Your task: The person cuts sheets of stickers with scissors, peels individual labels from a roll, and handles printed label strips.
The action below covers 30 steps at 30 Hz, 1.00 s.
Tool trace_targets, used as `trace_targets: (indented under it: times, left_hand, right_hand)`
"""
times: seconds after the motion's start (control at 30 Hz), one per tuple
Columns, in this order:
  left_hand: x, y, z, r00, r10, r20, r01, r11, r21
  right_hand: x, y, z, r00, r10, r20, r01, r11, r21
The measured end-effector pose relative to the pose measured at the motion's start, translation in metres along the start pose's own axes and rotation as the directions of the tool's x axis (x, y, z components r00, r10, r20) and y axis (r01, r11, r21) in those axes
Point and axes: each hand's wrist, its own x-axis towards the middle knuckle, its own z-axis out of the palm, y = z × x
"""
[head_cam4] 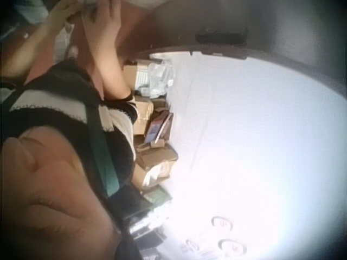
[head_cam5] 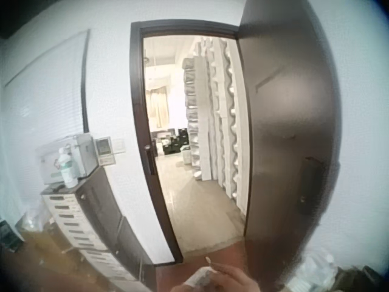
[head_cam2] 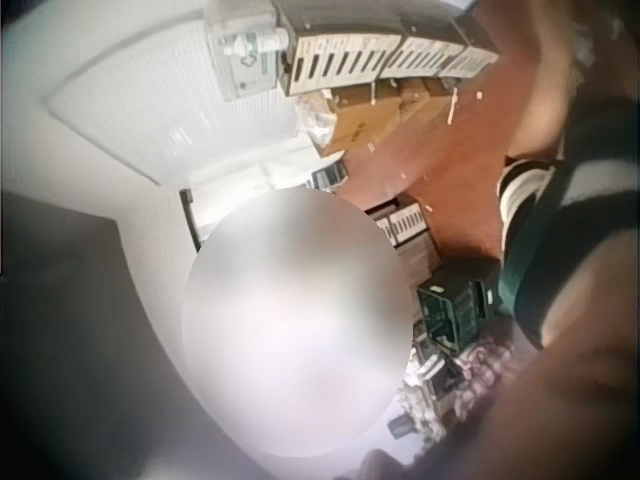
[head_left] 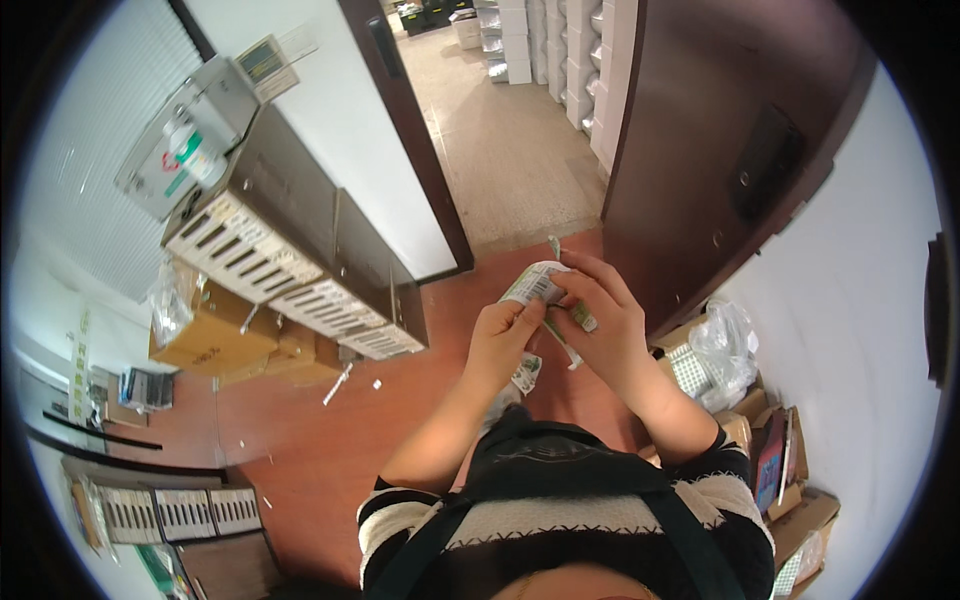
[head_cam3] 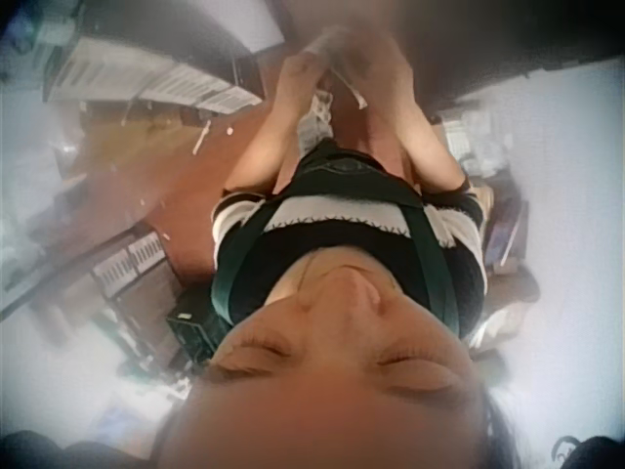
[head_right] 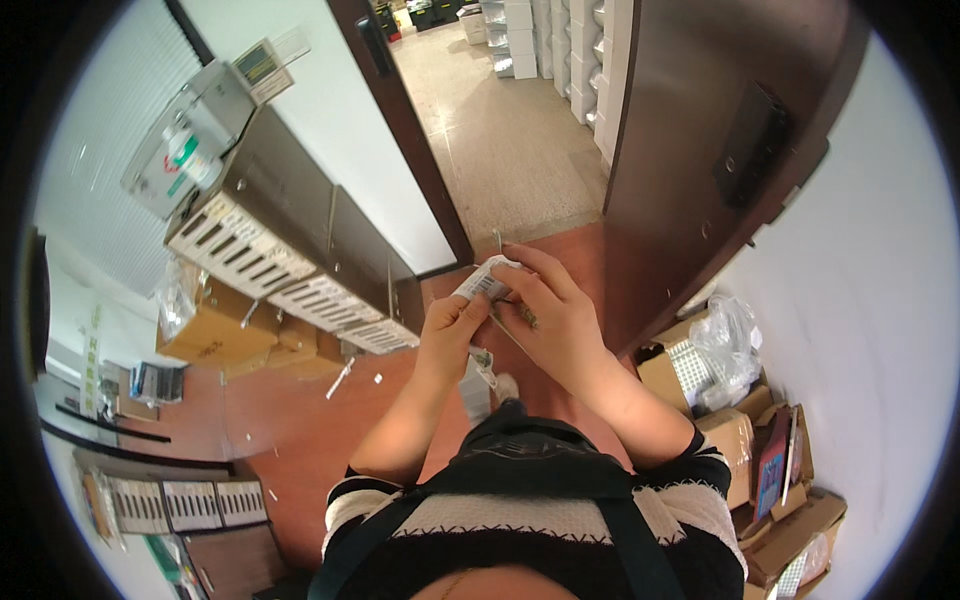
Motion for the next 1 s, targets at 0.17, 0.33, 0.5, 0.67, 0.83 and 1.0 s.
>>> trace_targets:
  times: [0.17,0.33,0.5,0.67,0.83,1.0]
  left_hand:
    - [0.131,-0.015,-0.018,0.999,0.039,-0.006,-0.039,0.998,0.049]
    - [0.271,-0.018,-0.039,0.981,0.150,0.124,-0.173,0.963,0.206]
    - [0.394,-0.034,-0.055,0.984,0.081,0.160,-0.069,0.994,-0.081]
    - [0.545,-0.037,-0.092,0.992,-0.104,0.073,0.127,0.824,-0.553]
    - [0.677,-0.047,-0.108,0.998,-0.049,-0.045,0.021,0.881,-0.473]
    - [0.783,-0.037,-0.118,0.988,-0.057,-0.140,0.002,0.931,-0.366]
  right_hand:
    - [0.097,0.084,0.016,1.000,-0.018,0.019,0.023,0.950,-0.313]
    - [0.203,0.181,0.026,0.942,0.307,0.133,-0.335,0.884,0.326]
    - [0.277,0.269,0.041,0.908,0.397,0.134,-0.415,0.806,0.422]
    - [0.347,0.357,0.058,0.948,0.225,0.223,-0.284,0.915,0.286]
    - [0.451,0.470,0.067,0.985,0.162,0.061,-0.173,0.936,0.308]
    - [0.572,0.535,0.113,0.959,0.252,0.133,-0.285,0.858,0.427]
